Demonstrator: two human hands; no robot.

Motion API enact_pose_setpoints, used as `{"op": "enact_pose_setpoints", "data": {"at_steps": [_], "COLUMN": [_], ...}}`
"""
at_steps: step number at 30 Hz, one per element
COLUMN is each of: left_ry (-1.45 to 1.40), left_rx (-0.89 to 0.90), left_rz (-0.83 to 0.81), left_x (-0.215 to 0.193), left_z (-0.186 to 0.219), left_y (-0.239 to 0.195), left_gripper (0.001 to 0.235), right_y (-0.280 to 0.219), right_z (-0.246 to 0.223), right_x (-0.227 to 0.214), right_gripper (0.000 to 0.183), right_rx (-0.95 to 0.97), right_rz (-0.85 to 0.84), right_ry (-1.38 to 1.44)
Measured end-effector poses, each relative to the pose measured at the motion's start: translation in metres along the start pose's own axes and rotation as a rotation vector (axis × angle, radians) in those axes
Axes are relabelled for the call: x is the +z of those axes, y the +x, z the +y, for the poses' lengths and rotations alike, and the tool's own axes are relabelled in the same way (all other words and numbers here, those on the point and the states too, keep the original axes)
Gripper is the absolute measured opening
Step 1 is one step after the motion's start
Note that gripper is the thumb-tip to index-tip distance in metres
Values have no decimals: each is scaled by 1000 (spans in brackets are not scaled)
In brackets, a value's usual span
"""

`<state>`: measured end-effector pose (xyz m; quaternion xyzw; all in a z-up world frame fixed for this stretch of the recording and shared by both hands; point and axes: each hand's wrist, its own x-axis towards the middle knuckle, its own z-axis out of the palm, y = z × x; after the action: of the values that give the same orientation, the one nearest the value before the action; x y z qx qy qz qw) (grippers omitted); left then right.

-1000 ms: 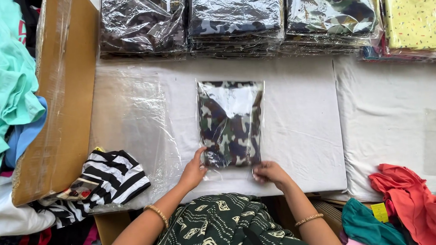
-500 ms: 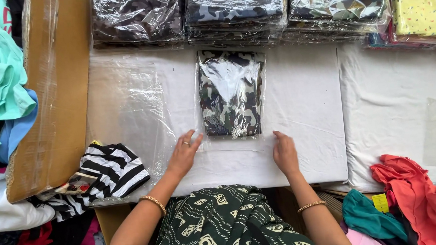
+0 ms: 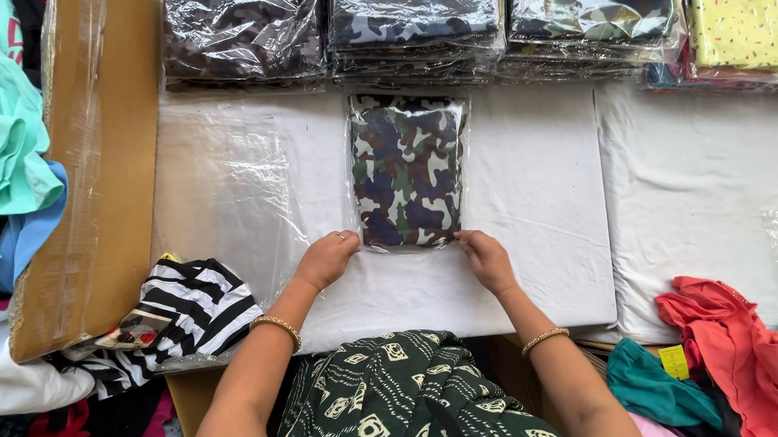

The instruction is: The person folds camouflage-patterned shorts and places them into clear plastic bags. They seal the bags and stack the packaged items on a table alongside other similar packages.

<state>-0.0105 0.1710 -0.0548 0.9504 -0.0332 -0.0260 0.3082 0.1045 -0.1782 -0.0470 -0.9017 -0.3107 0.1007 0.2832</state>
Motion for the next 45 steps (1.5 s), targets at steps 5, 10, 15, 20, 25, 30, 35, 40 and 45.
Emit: {"op": "enact_pose_setpoints", "data": {"at_steps": [5, 10, 15, 20, 25, 30, 35, 40, 45], "left_ry": [-153, -78, 218, 438, 53, -136, -142, -544, -153], "left_rx": [-99, -110, 366, 602, 321, -47, -189, -631, -399], "left_rz": [101, 87, 86, 227, 100, 11, 81, -84, -33], "left_x": [1, 1, 13, 0, 26, 14, 12, 8, 26], "left_z": [3, 6, -6, 33, 19, 27, 25, 15, 5], "left_y": [-2, -5, -11, -1, 12, 31, 29, 41, 41], "left_gripper": [11, 12, 11, 23, 13, 6, 14, 29, 12], "right_y": [-4, -1, 8, 14, 20, 30, 29, 31, 33], "right_z": [-22, -41, -36, -37, -28, -9, 8, 14, 24], "right_x": [-1, -6, 1, 2, 6, 14, 30, 33, 40], "right_gripper": [12, 27, 13, 11, 10, 7, 8, 5, 7], "right_rx": [232, -249, -391, -361, -189, 231, 412, 417, 531], "right_rz": [83, 159, 125, 94, 69, -6, 43, 61, 179], "right_ry": [404, -119, -231, -205, -61, 425, 578, 657, 916]}}
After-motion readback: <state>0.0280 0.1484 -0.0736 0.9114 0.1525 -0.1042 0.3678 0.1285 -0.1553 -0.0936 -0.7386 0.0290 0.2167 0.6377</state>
